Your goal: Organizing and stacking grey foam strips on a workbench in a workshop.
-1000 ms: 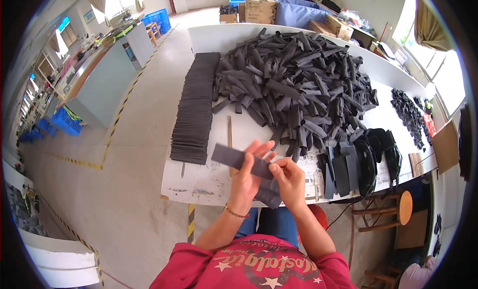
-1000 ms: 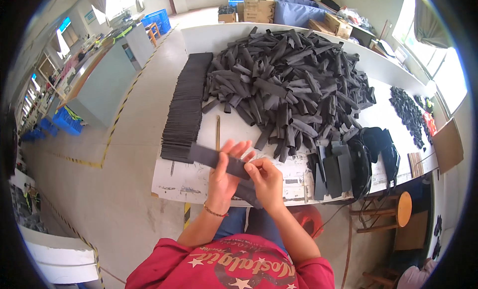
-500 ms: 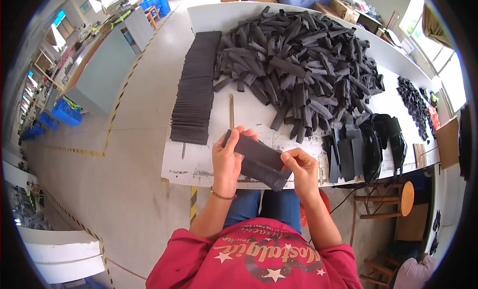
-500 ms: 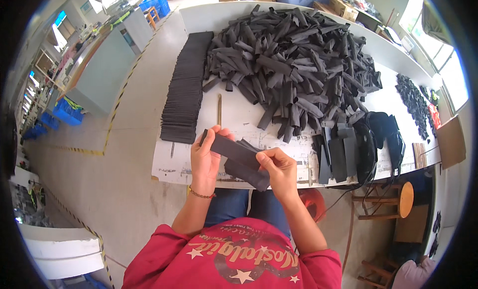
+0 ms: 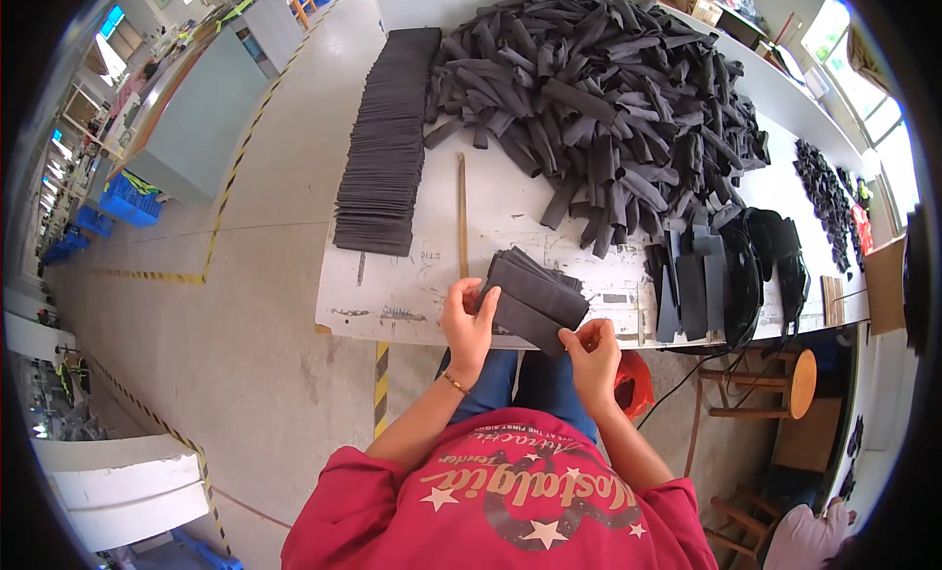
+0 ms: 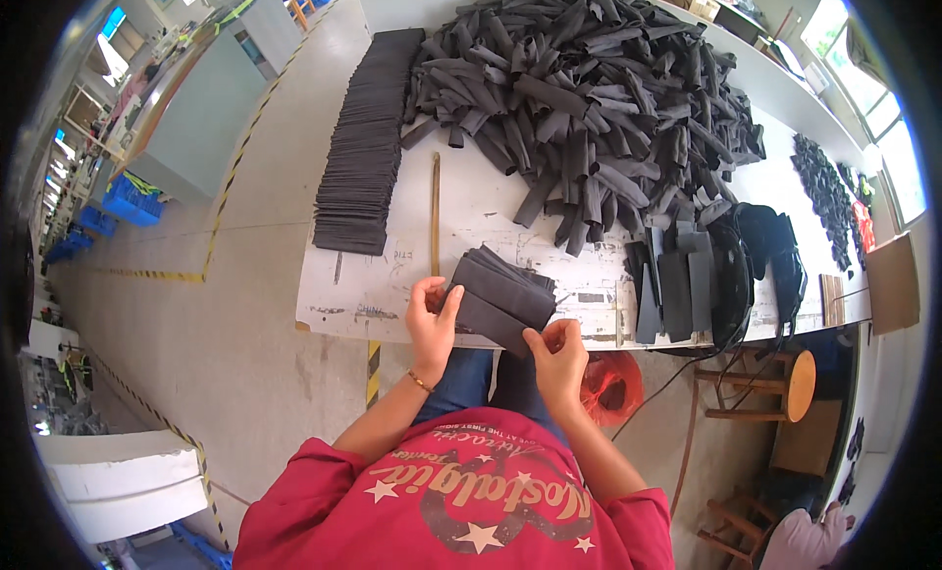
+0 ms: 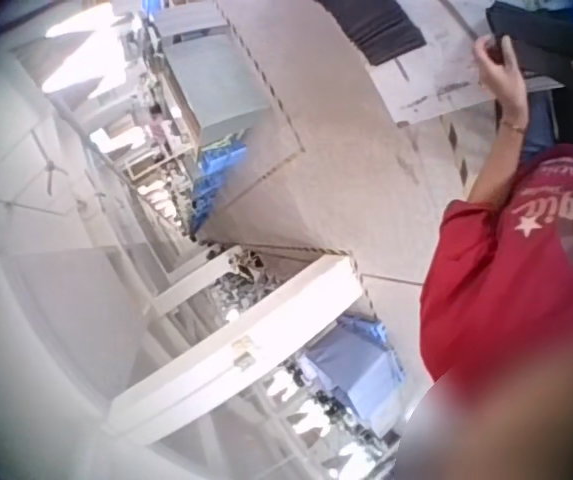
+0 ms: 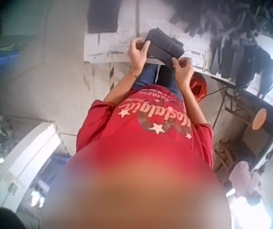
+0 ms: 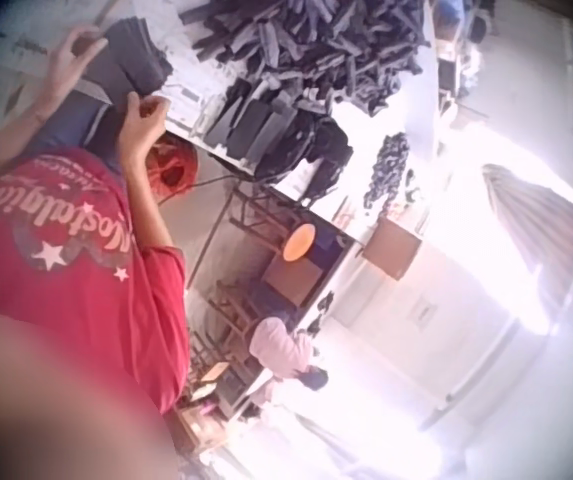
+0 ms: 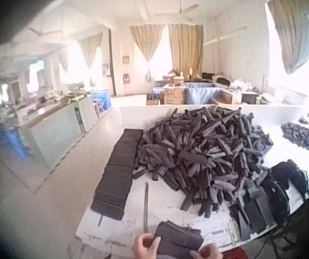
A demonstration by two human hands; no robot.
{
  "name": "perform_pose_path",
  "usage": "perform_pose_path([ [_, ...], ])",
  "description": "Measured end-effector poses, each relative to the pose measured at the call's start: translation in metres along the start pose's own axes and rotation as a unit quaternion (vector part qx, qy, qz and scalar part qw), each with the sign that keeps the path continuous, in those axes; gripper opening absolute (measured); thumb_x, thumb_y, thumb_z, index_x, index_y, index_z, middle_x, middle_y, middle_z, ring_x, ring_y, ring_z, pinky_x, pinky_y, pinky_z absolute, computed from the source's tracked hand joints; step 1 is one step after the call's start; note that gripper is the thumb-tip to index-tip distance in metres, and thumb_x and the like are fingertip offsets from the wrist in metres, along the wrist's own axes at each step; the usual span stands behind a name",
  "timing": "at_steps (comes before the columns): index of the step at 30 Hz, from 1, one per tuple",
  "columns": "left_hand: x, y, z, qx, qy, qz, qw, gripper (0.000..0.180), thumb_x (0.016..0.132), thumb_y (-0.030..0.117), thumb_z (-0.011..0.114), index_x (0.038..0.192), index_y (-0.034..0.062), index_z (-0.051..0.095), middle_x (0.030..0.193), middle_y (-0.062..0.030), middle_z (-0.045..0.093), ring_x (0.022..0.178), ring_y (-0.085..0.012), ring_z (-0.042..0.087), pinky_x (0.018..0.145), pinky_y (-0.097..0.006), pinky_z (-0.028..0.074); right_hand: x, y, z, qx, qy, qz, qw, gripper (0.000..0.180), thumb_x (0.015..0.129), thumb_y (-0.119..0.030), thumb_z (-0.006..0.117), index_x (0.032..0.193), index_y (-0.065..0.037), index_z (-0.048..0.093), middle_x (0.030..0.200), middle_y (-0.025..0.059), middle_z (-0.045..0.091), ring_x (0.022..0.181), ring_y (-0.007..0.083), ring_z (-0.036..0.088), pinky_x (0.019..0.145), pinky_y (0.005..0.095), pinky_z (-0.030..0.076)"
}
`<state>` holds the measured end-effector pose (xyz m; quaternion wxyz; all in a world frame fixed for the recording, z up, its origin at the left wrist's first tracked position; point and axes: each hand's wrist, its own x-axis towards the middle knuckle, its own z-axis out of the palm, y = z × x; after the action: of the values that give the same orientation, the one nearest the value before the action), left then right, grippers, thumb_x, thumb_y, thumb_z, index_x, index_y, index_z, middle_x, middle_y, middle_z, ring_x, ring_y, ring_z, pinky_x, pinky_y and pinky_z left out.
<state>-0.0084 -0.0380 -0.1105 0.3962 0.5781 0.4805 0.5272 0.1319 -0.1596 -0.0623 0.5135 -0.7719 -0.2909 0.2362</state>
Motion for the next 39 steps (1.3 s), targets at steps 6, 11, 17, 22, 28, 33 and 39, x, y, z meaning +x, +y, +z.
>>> perform_pose_path([
  [6,0.002,-0.002,0.012,0.091,0.005,0.071,0.993,0.031,0.080,0.016,0.078,0.102,0.0067,0.060,0.095,-0.0082,0.058,0.085,-0.0224,0.054,0.076,-0.035,0.047,0.007,0.018,0.003,-0.019,0.027,-0.030,0.999,0.030,0.080,-0.012,0.078,0.087,-0.003,0.051,0.069,0.0015,0.053,0.060,0.0088,0.046,0.055,0.0253,0.040],
  [11,0.001,0.015,0.008,0.137,0.010,0.233,0.963,0.025,0.079,0.013,0.077,0.101,0.0111,0.065,0.111,-0.0068,0.061,0.112,-0.0268,0.052,0.095,-0.040,0.041,0.002,0.004,-0.001,-0.156,0.066,-0.148,0.974,0.032,0.080,-0.011,0.077,0.099,-0.004,0.052,0.095,0.0120,0.057,0.084,0.0211,0.054,0.075,0.0353,0.045],
  [17,0.006,0.020,0.012,0.200,-0.087,0.335,0.917,0.021,0.079,0.013,0.076,0.099,0.0127,0.070,0.117,-0.0029,0.063,0.130,-0.0273,0.045,0.104,-0.047,0.035,0.026,-0.033,0.015,-0.366,-0.022,-0.369,0.854,0.053,0.093,-0.028,0.060,0.135,0.000,0.046,0.134,0.0204,0.050,0.131,0.0350,0.042,0.108,0.0525,0.028],
  [22,-0.012,0.012,0.009,0.152,-0.081,0.351,0.920,0.020,0.078,0.011,0.074,0.098,0.0113,0.070,0.108,-0.0026,0.064,0.114,-0.0247,0.055,0.099,-0.042,0.039,0.063,-0.004,0.024,-0.417,-0.161,-0.302,0.842,0.061,0.099,-0.039,0.045,0.142,0.003,0.038,0.145,0.0245,0.041,0.139,0.0382,0.035,0.115,0.0509,0.022],
  [28,-0.027,-0.007,0.006,0.142,-0.163,0.303,0.928,0.022,0.077,0.006,0.071,0.098,0.0086,0.069,0.099,-0.0028,0.063,0.098,-0.0235,0.058,0.087,-0.038,0.044,0.110,-0.014,0.019,-0.383,-0.356,-0.180,0.833,0.065,0.096,-0.041,0.050,0.139,0.007,0.039,0.137,0.0289,0.047,0.131,0.0419,0.042,0.108,0.0521,0.032],
  [33,-0.029,-0.009,0.007,0.140,-0.147,0.284,0.937,0.021,0.076,0.005,0.072,0.096,0.0093,0.069,0.098,-0.0025,0.063,0.098,-0.0229,0.059,0.087,-0.037,0.044,0.127,-0.028,0.031,-0.463,-0.396,-0.175,0.773,0.091,0.079,-0.057,0.067,0.138,0.007,0.040,0.124,0.0294,0.056,0.117,0.0436,0.053,0.099,0.0476,0.042],
  [39,-0.032,-0.011,0.006,0.113,-0.134,0.274,0.946,0.022,0.074,0.003,0.075,0.094,0.0094,0.070,0.097,-0.0020,0.064,0.096,-0.0226,0.059,0.085,-0.036,0.044,0.156,-0.030,0.031,-0.382,-0.474,-0.060,0.791,0.104,0.059,-0.065,0.076,0.130,0.007,0.051,0.125,0.0287,0.055,0.116,0.0418,0.053,0.098,0.0422,0.043],
])
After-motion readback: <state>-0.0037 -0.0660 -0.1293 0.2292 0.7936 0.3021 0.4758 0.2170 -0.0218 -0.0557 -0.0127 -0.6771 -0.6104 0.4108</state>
